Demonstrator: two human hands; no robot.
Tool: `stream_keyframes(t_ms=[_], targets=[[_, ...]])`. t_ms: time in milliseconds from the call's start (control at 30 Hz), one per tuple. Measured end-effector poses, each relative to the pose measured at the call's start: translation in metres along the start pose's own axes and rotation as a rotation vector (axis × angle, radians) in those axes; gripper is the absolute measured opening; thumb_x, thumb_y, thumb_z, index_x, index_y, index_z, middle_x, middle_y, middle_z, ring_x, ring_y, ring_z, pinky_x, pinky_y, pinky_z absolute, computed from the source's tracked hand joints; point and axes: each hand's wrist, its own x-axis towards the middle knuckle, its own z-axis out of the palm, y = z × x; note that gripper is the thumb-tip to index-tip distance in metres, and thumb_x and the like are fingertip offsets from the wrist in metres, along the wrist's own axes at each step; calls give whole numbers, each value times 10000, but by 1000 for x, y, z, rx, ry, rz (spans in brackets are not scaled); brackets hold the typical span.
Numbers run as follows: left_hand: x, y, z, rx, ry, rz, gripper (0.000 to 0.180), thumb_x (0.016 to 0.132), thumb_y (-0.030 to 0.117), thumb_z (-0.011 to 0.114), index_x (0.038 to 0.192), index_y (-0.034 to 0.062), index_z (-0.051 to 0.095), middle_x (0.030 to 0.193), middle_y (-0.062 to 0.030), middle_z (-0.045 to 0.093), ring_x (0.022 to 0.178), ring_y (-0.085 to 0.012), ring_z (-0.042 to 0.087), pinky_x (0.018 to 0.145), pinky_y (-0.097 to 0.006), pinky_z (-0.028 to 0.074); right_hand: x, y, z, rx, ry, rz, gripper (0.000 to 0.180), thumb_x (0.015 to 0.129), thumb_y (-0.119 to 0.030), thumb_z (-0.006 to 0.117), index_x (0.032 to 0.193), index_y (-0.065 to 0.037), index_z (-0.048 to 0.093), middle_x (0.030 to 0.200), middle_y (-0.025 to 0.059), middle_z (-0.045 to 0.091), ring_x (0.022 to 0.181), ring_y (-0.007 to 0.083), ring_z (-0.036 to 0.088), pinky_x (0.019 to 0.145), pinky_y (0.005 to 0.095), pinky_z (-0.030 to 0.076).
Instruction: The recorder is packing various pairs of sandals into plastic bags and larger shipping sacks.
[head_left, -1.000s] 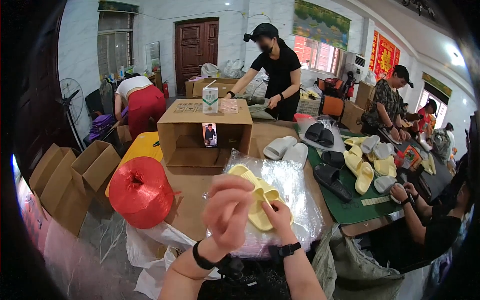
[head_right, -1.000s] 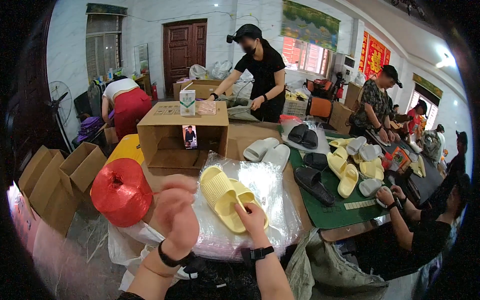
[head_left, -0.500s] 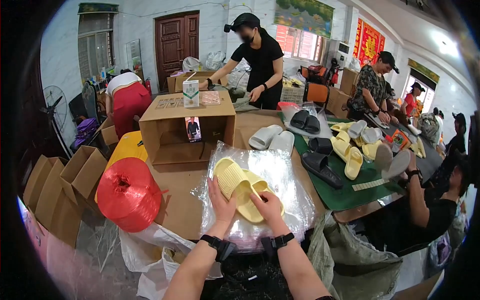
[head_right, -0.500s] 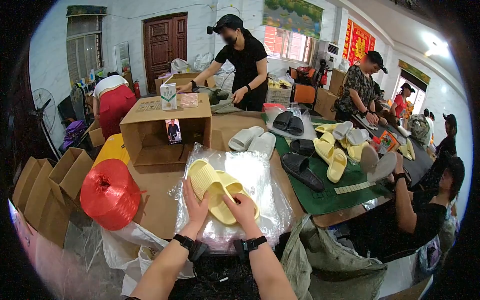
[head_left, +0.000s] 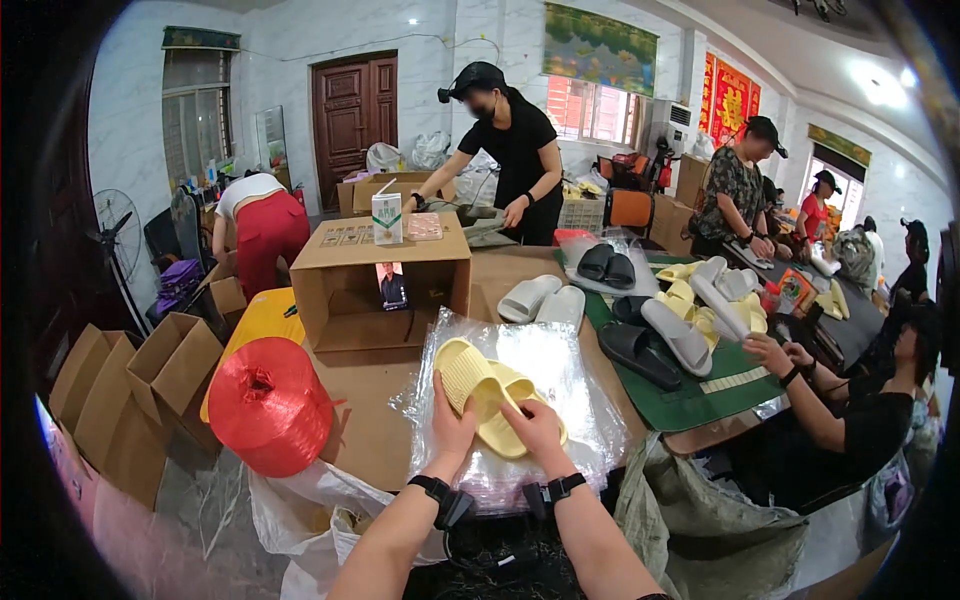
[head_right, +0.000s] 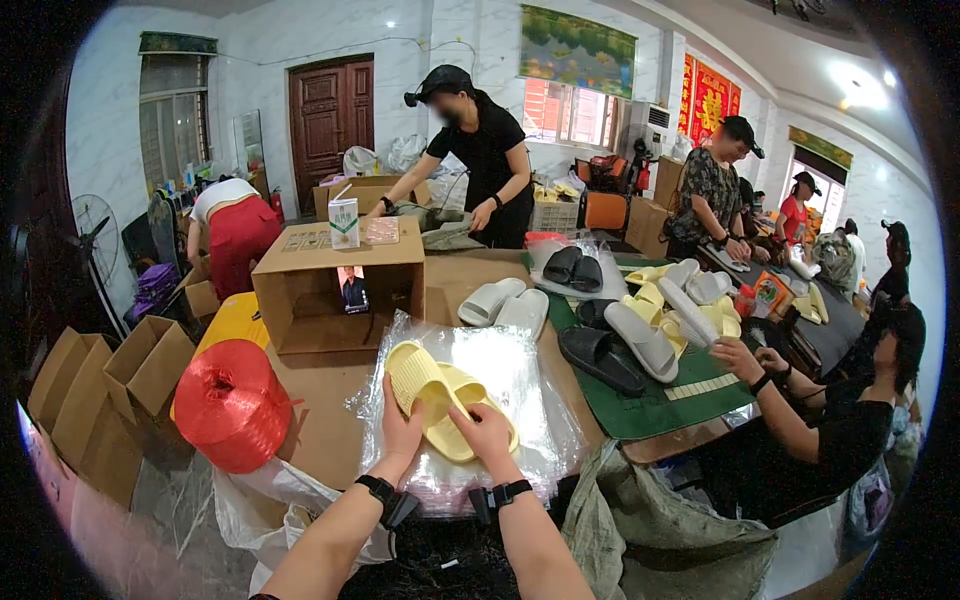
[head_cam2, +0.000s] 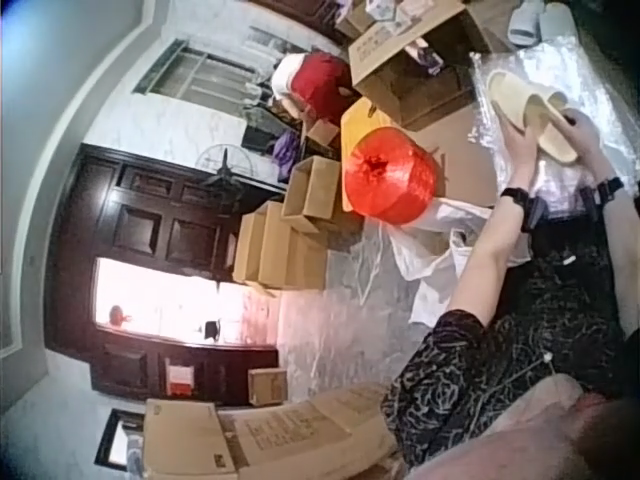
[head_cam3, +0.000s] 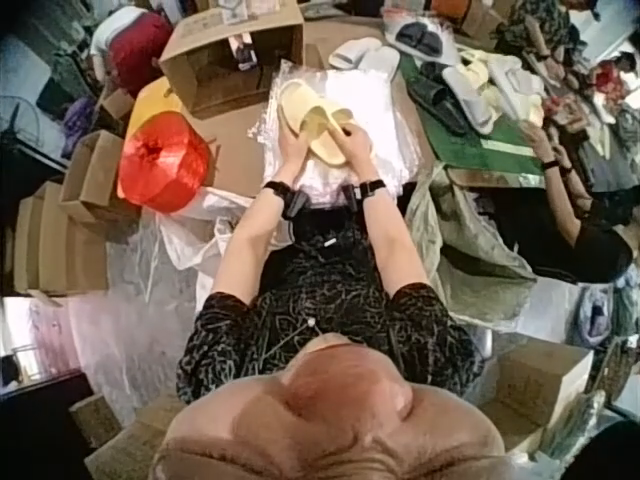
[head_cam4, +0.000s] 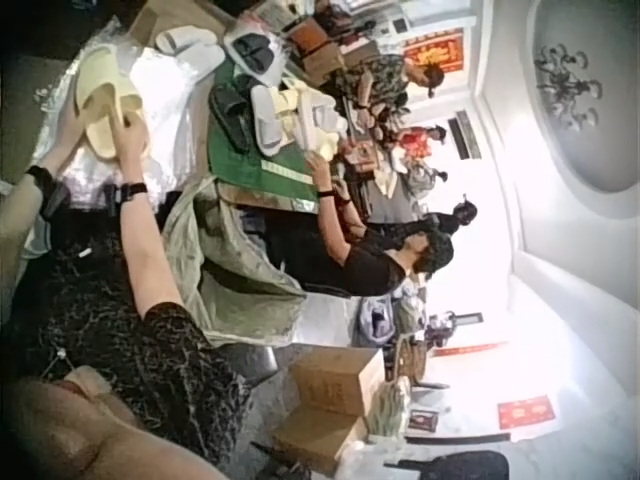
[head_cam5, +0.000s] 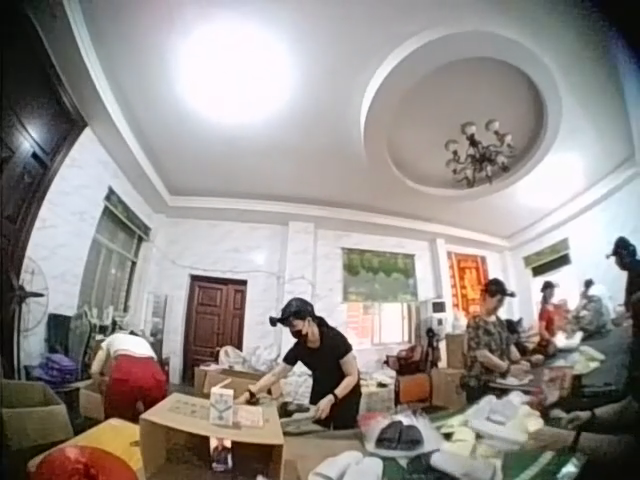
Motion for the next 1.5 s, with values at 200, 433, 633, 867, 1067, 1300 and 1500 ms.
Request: stream_keyframes(t_ms=[200, 433, 633, 867, 1067, 1300, 1500], targets=[[-1, 0, 1, -16, -7, -11, 801, 890, 97, 599, 1558, 113, 157, 1422, -258, 468, 1269, -402, 500, 1029, -399, 420, 0, -2, -2, 17, -11, 11, 448, 829, -439, 738, 860, 8, 725, 719, 119, 687, 646, 209, 646, 620, 335, 494], [0, 1, 1, 15, -4, -44, 825, 872, 148, 628, 1554, 133, 163, 1409, -277, 465, 1248, -442, 498, 1015, -439, 432, 1, 0, -1, 51, -6, 10, 415, 828, -408, 739, 861, 5, 727, 723, 120, 691, 644, 209, 648, 613, 332, 493], [1, 2, 1, 23, 15, -2, 805, 884, 123, 612, 1555, 116, 169, 1407, -276, 470, 1247, -422, 517, 1007, -415, 440, 2, -7, -5, 10, -39, -7, 315, 852, -274, 759, 894, 34, 710, 751, 43, 679, 659, 94, 598, 593, 260, 477], [1, -1, 1, 10, -13, -14, 830, 871, 135, 614, 1556, 133, 145, 1420, -277, 456, 1250, -448, 498, 1011, -437, 440, 2, 2, 0, 91, 14, -15, 387, 822, -366, 762, 884, 15, 728, 721, 104, 694, 650, 170, 641, 611, 313, 491], [1, 0, 2, 22, 4, 15, 817, 878, 142, 607, 1554, 133, 149, 1417, -279, 458, 1252, -449, 496, 1009, -442, 438, 2, 2, 0, 97, 0, -4, 382, 820, -365, 765, 890, 9, 732, 721, 102, 695, 643, 158, 640, 600, 307, 489], [0, 7, 1, -28, -35, -59, 797, 893, 83, 587, 1557, 112, 148, 1458, -247, 432, 1299, -391, 481, 1050, -397, 410, 2, 4, 0, 90, 10, -43, 370, 819, -347, 771, 876, 16, 726, 718, 103, 693, 628, 162, 635, 589, 309, 486], [2, 1, 2, -12, -22, -48, 791, 904, 87, 582, 1561, 148, 146, 1438, -247, 456, 1270, -372, 516, 1026, -391, 435, 2, 2, 1, 97, 16, -7, 372, 821, -345, 772, 864, 21, 719, 723, 106, 693, 629, 171, 634, 590, 308, 484]])
